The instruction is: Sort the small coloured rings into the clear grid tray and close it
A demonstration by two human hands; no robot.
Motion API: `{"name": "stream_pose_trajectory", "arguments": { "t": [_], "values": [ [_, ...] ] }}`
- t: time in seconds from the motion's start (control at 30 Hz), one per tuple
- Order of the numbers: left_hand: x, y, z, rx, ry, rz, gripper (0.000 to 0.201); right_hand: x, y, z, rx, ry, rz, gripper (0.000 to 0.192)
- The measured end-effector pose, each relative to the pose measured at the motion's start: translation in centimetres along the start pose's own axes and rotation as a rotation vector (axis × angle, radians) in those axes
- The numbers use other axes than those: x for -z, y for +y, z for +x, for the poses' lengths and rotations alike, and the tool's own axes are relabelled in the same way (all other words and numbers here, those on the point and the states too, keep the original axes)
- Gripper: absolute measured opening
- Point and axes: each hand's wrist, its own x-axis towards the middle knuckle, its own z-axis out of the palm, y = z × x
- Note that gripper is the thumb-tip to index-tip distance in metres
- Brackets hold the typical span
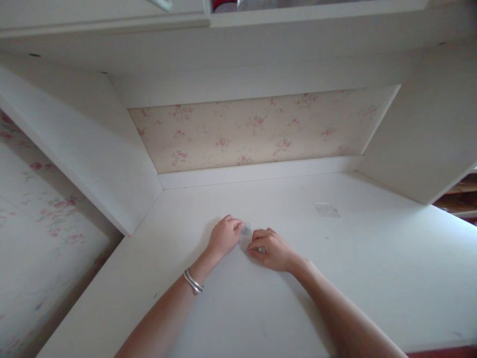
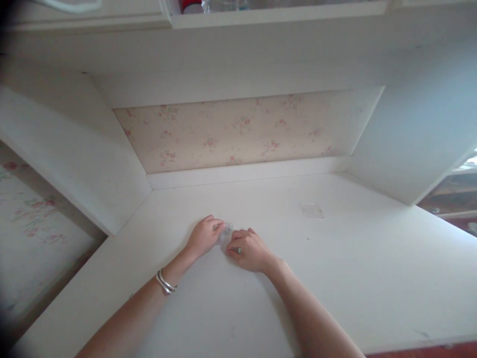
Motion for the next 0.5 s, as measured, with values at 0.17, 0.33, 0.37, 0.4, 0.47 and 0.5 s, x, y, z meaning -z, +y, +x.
{"name": "stream_pose_trajectory", "arguments": {
  "t": [0.17,0.33,0.37,0.4,0.47,0.5],
  "values": [
    [1.0,-0.2,-2.9,-0.042,-0.017,-0.044,0.028,-0.1,0.4,0.3,-0.035,0.080,0.174,0.017],
    [1.1,0.5,-5.4,-0.124,-0.162,-0.047,0.025,-1.1,1.5,1.3,-0.165,0.314,0.234,0.020],
    [1.0,0.7,-5.6,-0.139,-0.189,-0.033,0.024,-1.4,1.7,1.6,-0.178,0.354,0.223,0.021],
    [0.8,0.8,-5.7,-0.148,-0.210,-0.017,0.024,-1.6,1.9,1.9,-0.184,0.386,0.207,0.022],
    [0.6,1.0,-5.8,-0.143,-0.230,0.011,0.023,-2.0,2.3,2.5,-0.190,0.418,0.168,0.022],
    [0.4,1.1,-5.8,-0.138,-0.235,0.017,0.022,-2.2,2.4,2.7,-0.195,0.417,0.149,0.023]
  ]
}}
